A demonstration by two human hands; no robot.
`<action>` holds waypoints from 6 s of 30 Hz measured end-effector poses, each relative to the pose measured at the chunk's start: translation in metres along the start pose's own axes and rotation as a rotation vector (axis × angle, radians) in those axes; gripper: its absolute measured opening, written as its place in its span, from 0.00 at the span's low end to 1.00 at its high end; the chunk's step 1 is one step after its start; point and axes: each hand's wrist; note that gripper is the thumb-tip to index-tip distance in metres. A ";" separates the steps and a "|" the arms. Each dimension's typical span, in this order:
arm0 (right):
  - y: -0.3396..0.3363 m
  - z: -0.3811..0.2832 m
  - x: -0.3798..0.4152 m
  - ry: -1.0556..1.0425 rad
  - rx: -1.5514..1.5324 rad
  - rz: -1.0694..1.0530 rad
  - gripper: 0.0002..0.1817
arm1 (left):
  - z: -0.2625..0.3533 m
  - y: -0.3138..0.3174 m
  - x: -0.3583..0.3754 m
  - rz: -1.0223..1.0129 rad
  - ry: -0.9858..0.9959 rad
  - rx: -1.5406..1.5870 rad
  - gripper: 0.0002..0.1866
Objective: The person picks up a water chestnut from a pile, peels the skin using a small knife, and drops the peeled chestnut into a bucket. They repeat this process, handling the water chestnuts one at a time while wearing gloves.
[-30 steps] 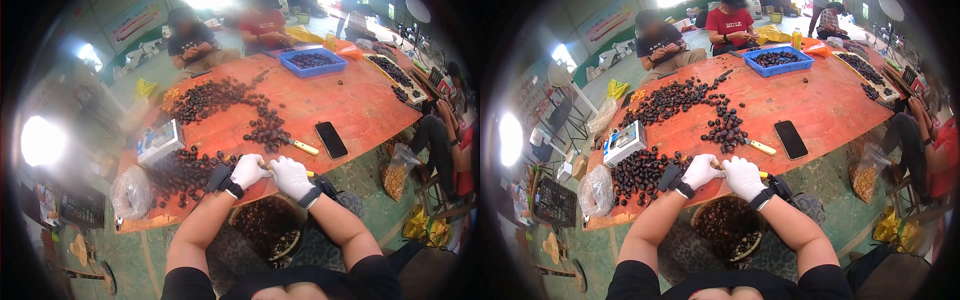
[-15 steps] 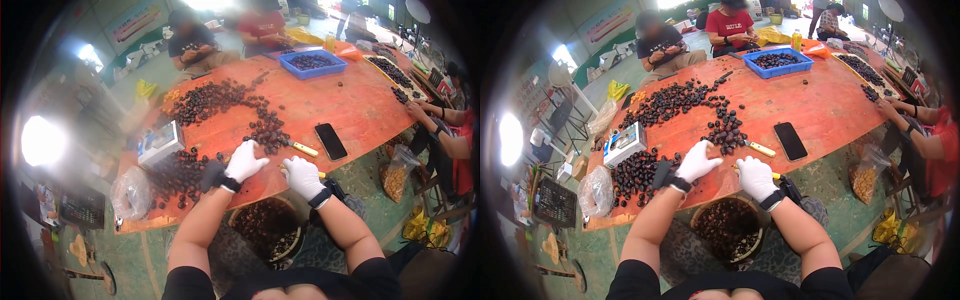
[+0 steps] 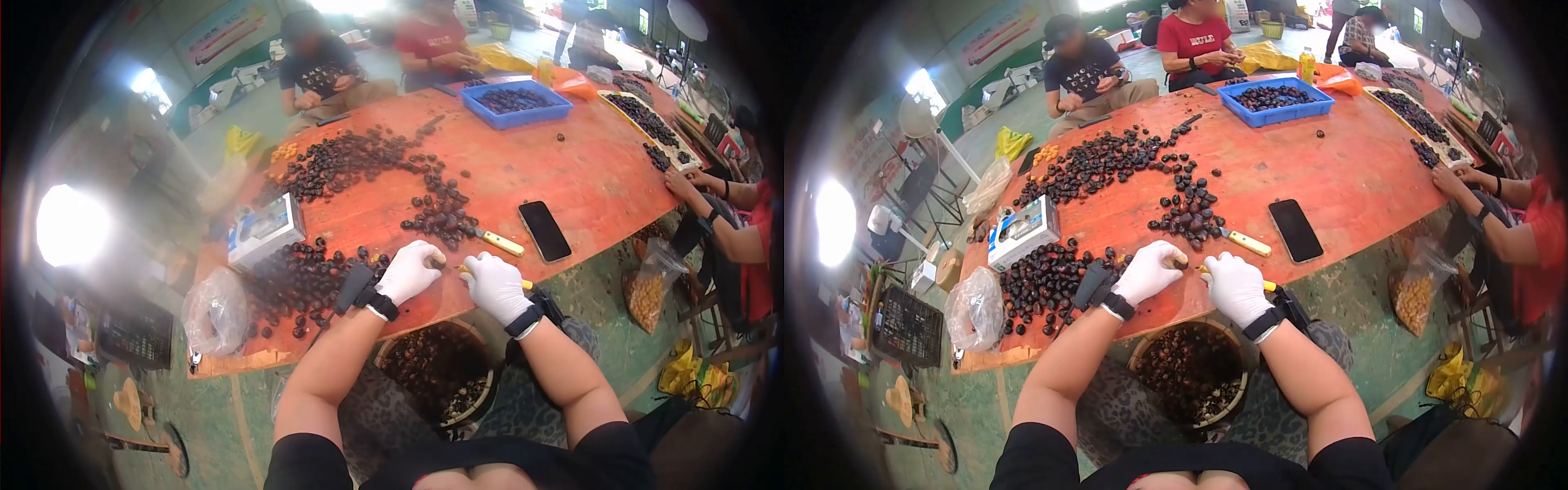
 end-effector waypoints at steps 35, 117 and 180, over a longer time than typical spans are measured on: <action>0.013 -0.014 -0.012 -0.032 0.067 -0.051 0.05 | -0.006 -0.003 -0.006 -0.059 -0.025 -0.177 0.17; 0.010 -0.022 -0.013 -0.049 0.039 -0.079 0.06 | -0.007 0.004 -0.001 -0.046 -0.233 -0.033 0.19; 0.006 -0.008 -0.006 -0.124 -0.042 -0.057 0.07 | -0.017 0.010 0.005 -0.148 -0.269 0.226 0.15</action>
Point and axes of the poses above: each hand's wrist, its own x-axis away from the middle knuckle, its own y-axis out of the palm, z = x × y, and after that the axes turned 8 degrees about -y, right-handed
